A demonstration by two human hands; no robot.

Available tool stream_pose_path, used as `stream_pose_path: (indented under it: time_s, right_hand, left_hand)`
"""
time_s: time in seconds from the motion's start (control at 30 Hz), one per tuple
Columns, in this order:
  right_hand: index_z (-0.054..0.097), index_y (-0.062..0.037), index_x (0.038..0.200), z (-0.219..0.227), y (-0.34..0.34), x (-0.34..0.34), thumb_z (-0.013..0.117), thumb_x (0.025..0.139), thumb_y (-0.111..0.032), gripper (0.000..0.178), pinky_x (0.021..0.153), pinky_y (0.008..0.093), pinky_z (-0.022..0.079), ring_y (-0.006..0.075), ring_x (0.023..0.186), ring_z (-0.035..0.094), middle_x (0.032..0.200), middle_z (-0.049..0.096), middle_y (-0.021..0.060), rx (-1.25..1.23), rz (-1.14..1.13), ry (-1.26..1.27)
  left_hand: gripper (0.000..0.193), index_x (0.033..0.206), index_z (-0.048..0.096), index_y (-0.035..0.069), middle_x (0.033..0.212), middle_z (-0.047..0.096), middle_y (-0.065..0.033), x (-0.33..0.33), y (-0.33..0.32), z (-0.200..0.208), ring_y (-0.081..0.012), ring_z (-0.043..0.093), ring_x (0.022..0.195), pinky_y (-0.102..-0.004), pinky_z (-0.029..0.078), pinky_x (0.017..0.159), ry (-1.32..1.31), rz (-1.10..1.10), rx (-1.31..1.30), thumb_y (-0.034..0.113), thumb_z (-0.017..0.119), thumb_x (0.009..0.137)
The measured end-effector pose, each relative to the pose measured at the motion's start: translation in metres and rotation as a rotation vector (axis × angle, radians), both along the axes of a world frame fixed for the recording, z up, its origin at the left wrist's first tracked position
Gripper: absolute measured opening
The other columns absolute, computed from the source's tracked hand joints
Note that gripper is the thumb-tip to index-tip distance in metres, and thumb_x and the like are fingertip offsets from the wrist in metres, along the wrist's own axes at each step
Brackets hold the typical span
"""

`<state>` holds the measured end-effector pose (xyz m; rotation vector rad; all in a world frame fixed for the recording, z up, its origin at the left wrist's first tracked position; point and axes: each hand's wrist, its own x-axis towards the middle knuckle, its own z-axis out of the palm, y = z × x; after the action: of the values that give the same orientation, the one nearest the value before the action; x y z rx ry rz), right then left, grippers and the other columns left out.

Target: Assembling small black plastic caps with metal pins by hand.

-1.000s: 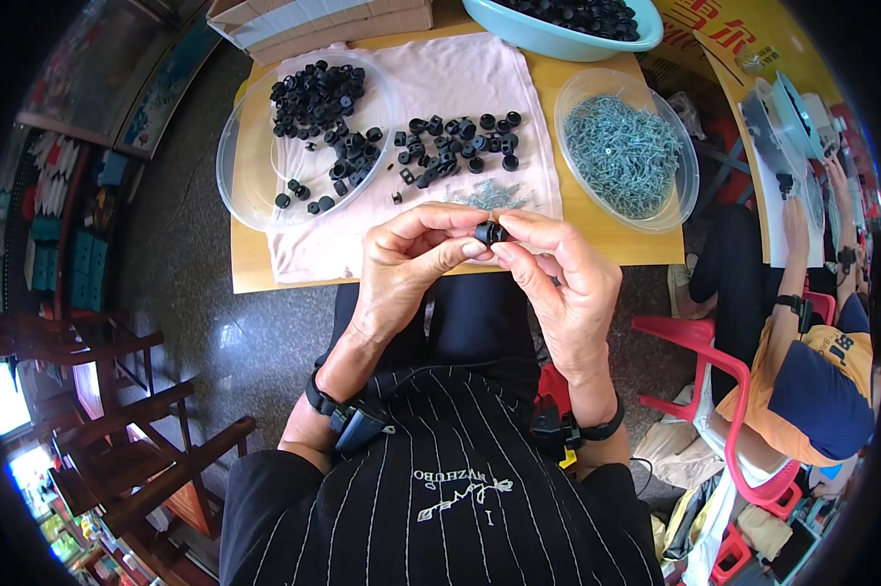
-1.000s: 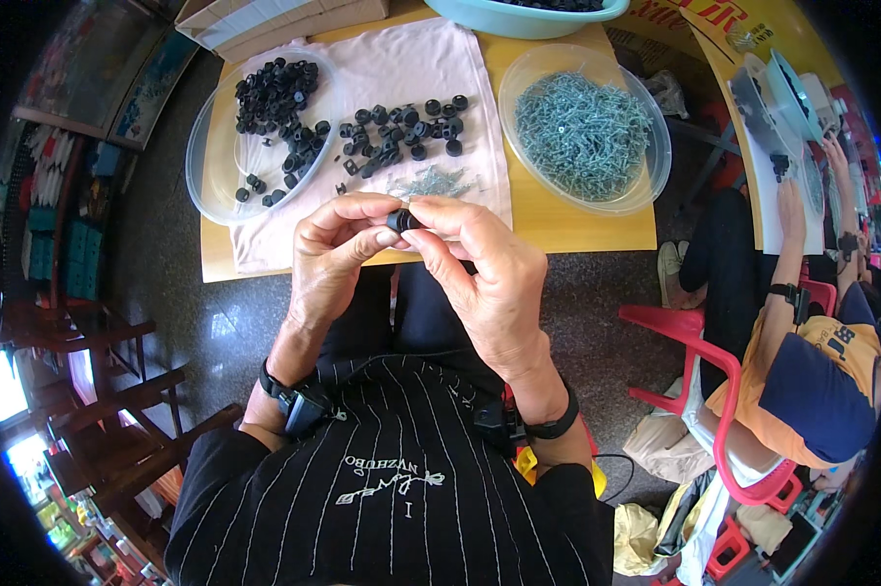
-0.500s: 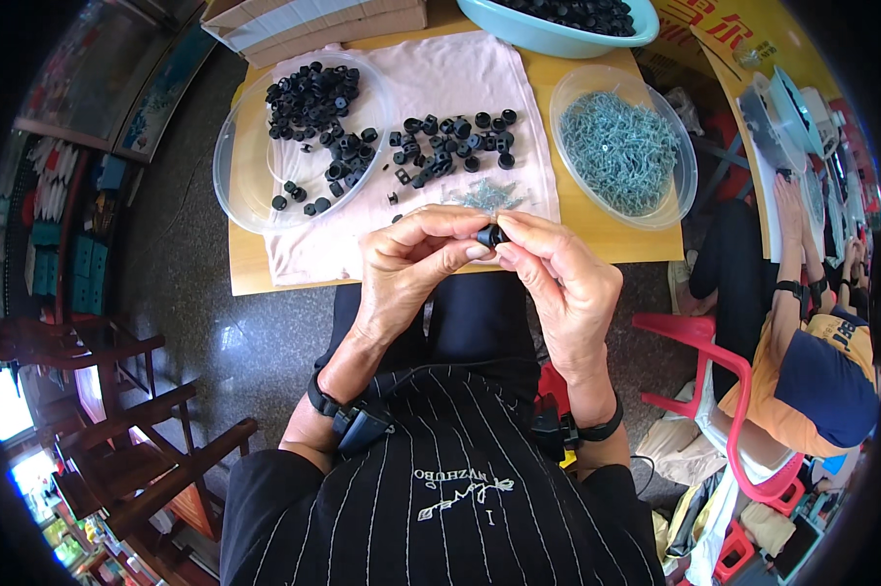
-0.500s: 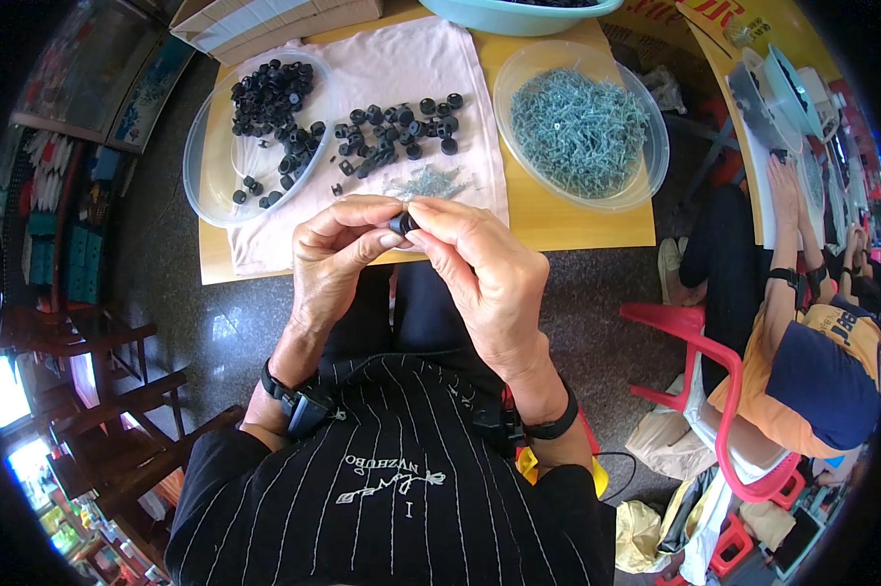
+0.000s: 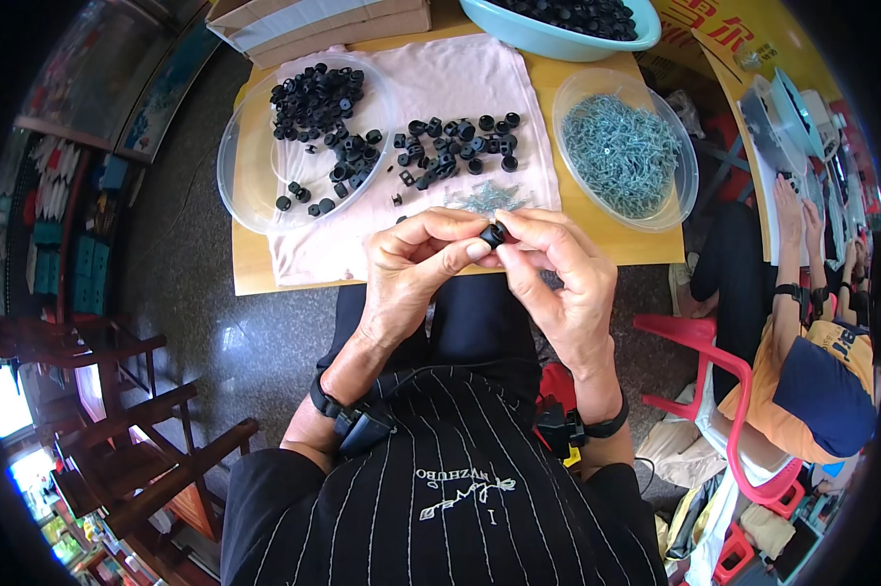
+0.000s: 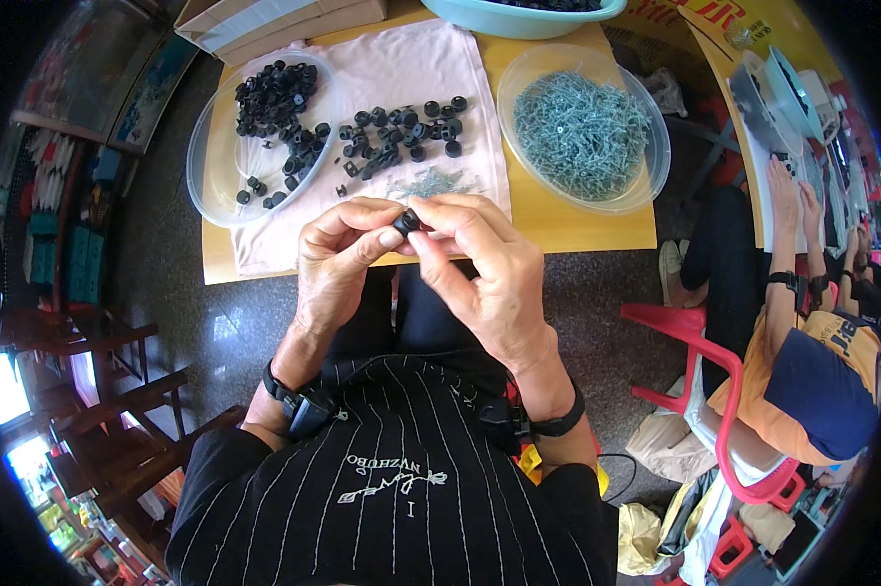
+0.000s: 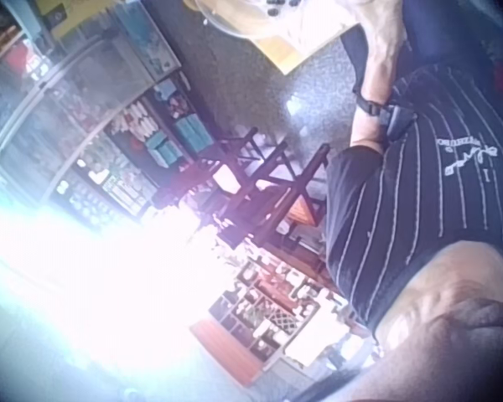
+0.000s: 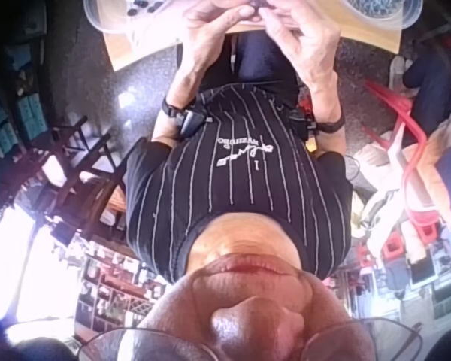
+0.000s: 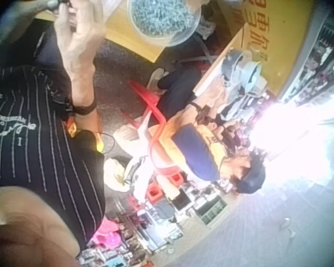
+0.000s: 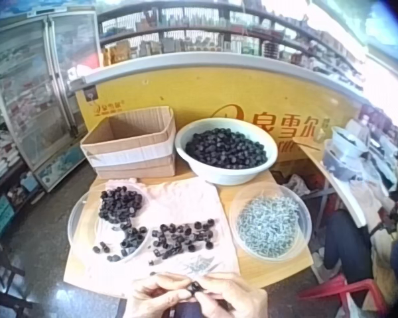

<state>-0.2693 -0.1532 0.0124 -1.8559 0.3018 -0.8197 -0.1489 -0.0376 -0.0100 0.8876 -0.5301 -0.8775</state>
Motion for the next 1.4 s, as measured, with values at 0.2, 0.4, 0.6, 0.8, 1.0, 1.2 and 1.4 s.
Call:
stream_pose_path:
  time_s: [0.2,0.4,0.6,0.8,1.0,1.2,1.4]
  right_hand:
    - [0.063,-0.001,0.106,-0.005,0.002,0.003,0.072,0.072,0.008,0.036,0.065,0.0269,0.057,0.0184,0.076,0.065,0.101,0.062,0.0117,-0.207,-0.072,0.008]
    - [0.065,-0.0001,0.102,-0.009,0.006,0.004,0.073,0.066,0.008,0.038,0.067,0.0317,0.054,0.0248,0.08,0.063,0.094,0.063,0.0122,-0.39,-0.134,0.018]
    - [0.066,0.0014,0.1,-0.01,0.011,0.008,0.073,0.066,0.008,0.035,0.068,0.0325,0.053,0.0257,0.081,0.063,0.094,0.064,0.0121,-0.484,-0.102,-0.016]
    - [0.066,-0.0003,0.098,-0.015,0.012,0.014,0.073,0.069,0.006,0.03,0.063,0.0282,0.055,0.0207,0.078,0.065,0.096,0.065,0.012,-0.446,-0.059,0.004]
    - [0.065,0.0001,0.096,-0.009,0.01,0.019,0.074,0.065,0.007,0.033,0.068,0.0323,0.053,0.0261,0.081,0.063,0.093,0.064,0.0107,-0.356,-0.029,0.018]
    - [0.065,0.0001,0.094,-0.003,0.008,0.019,0.074,0.064,0.006,0.032,0.069,0.0326,0.053,0.0257,0.081,0.063,0.091,0.064,0.0107,-0.448,-0.024,0.001]
    - [0.065,-0.0002,0.093,-0.008,0.01,0.011,0.073,0.064,0.008,0.031,0.067,0.0323,0.052,0.0255,0.078,0.063,0.089,0.064,0.011,-0.48,-0.058,0.0]
  left_hand:
    - [0.015,0.096,0.068,0.0,0.102,0.066,-0.0114,-0.006,0.001,0.0,-0.017,0.063,0.095,-0.0304,0.053,0.086,-0.009,0.059,0.113,-0.001,0.07,0.081]
    - [0.013,0.094,0.069,0.0,0.102,0.066,-0.0104,-0.012,0.008,0.001,-0.0146,0.062,0.094,-0.028,0.051,0.086,0.038,0.085,0.13,-0.002,0.07,0.081]
    - [0.013,0.094,0.069,0.0,0.103,0.066,-0.0093,-0.014,0.019,-0.001,-0.0134,0.062,0.094,-0.0266,0.049,0.087,0.115,0.107,0.154,-0.001,0.07,0.082]
    - [0.012,0.094,0.068,0.001,0.104,0.067,-0.0097,-0.014,0.023,-0.009,-0.0134,0.062,0.094,-0.0274,0.049,0.087,0.125,0.144,0.147,0.0,0.069,0.083]
    - [0.01,0.096,0.067,0.002,0.102,0.067,-0.0093,-0.005,0.021,-0.012,-0.015,0.063,0.093,-0.0298,0.05,0.087,0.279,0.041,0.018,0.005,0.067,0.086]
    - [0.011,0.097,0.066,0.002,0.101,0.067,-0.0089,-0.008,0.019,-0.014,-0.0148,0.063,0.092,-0.0303,0.05,0.087,0.352,0.012,0.004,0.007,0.067,0.086]
    - [0.011,0.097,0.066,0.003,0.101,0.067,-0.0078,-0.014,0.015,-0.015,-0.0147,0.063,0.092,-0.0303,0.05,0.087,0.376,-0.005,0.001,0.008,0.066,0.087]
